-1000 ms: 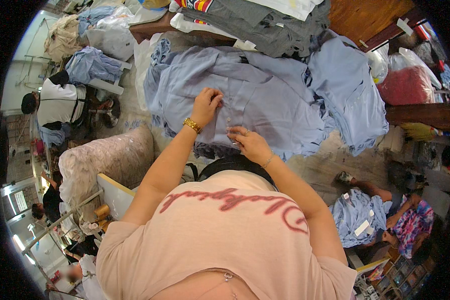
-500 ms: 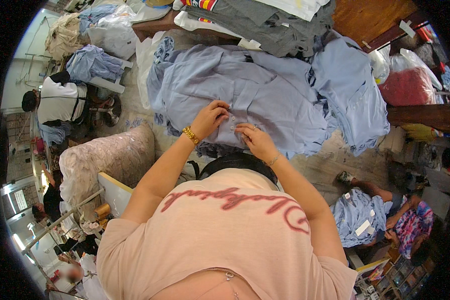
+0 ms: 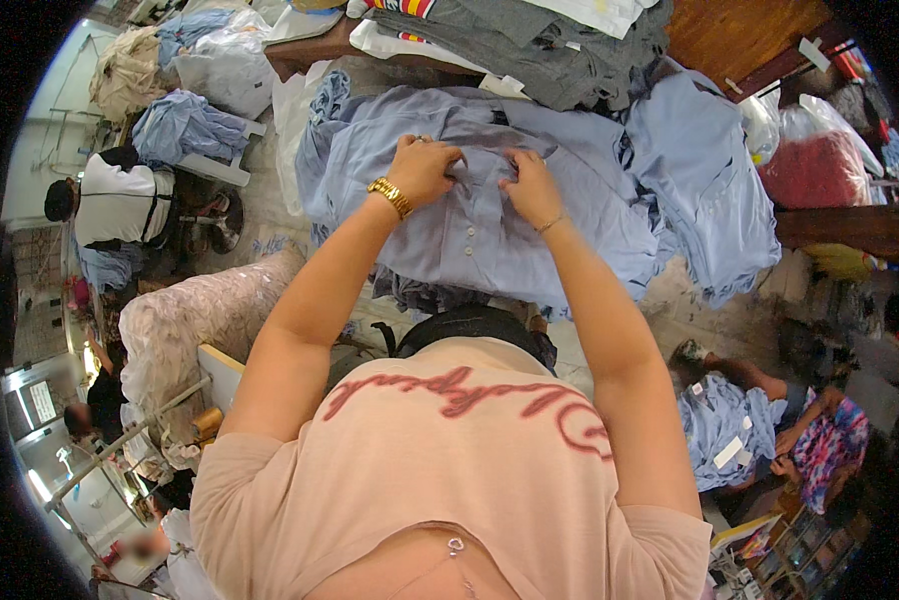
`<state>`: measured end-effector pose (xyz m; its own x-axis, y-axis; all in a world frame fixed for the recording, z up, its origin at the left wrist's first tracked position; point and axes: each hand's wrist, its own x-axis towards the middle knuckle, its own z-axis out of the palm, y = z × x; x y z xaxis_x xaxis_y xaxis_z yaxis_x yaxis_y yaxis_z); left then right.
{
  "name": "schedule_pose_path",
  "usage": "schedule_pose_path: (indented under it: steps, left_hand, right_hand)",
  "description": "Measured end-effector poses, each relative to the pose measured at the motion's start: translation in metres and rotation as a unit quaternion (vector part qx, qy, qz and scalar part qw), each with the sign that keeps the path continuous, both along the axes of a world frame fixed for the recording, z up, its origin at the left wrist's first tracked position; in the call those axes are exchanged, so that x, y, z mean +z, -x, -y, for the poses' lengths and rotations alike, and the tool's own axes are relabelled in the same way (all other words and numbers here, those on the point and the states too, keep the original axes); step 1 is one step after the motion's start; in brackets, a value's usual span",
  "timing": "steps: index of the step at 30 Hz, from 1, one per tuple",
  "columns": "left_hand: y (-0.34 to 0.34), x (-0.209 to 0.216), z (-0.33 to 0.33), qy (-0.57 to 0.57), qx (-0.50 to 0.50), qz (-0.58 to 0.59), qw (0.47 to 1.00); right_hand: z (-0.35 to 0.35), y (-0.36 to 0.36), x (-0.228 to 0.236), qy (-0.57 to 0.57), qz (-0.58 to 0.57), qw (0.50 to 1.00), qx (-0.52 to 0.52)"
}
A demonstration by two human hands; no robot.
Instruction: The person sorts and trims loose threads from a pile of blue collared shirts by hand and using snips, then moves them between stacks on a table.
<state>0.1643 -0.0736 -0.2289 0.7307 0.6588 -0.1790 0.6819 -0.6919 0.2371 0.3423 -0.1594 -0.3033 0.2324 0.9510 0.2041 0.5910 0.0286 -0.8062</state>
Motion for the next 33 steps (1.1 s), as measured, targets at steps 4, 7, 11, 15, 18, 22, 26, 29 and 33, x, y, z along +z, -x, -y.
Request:
schedule_pose_path:
  steps: [4, 7, 11, 15, 18, 22, 26, 29, 33]
  left_hand:
    - [0.04, 0.012, 0.042, -0.111, 0.008, 0.206, 0.972]
    - [0.074, 0.001, 0.099, -0.103, 0.09, 0.246, 0.96]
    - [0.074, -0.004, 0.145, 0.311, 0.361, 0.393, 0.787]
    - [0.053, -0.013, 0.149, 0.649, 0.419, 0.483, 0.412]
    - [0.033, -0.026, 0.14, 0.622, 0.44, 0.524, 0.381]
    - [0.028, -0.03, 0.143, 0.592, 0.466, 0.535, 0.382]
    - [0.026, -0.022, 0.154, 0.571, 0.467, 0.562, 0.374]
    - [0.025, -0.017, 0.157, 0.571, 0.471, 0.566, 0.363]
    - [0.025, -0.016, 0.159, 0.557, 0.471, 0.549, 0.408]
  right_hand:
    - [0.022, -0.012, 0.035, 0.079, 0.042, 0.994, 0.064]
    - [0.075, 0.0, 0.053, 0.092, 0.011, 0.991, 0.096]
    - [0.123, 0.019, 0.057, 0.064, -0.023, 0.991, 0.111]
    - [0.139, 0.035, 0.068, 0.06, -0.005, 0.988, 0.139]
    - [0.143, 0.039, 0.074, 0.035, 0.032, 0.982, 0.184]
    - [0.144, 0.037, 0.07, 0.011, 0.03, 0.975, 0.221]
    - [0.131, 0.036, 0.07, 0.03, -0.018, 0.991, 0.132]
    - [0.115, 0.042, 0.081, 0.044, -0.027, 0.993, 0.105]
    - [0.102, 0.054, 0.089, 0.019, 0.052, 0.992, 0.112]
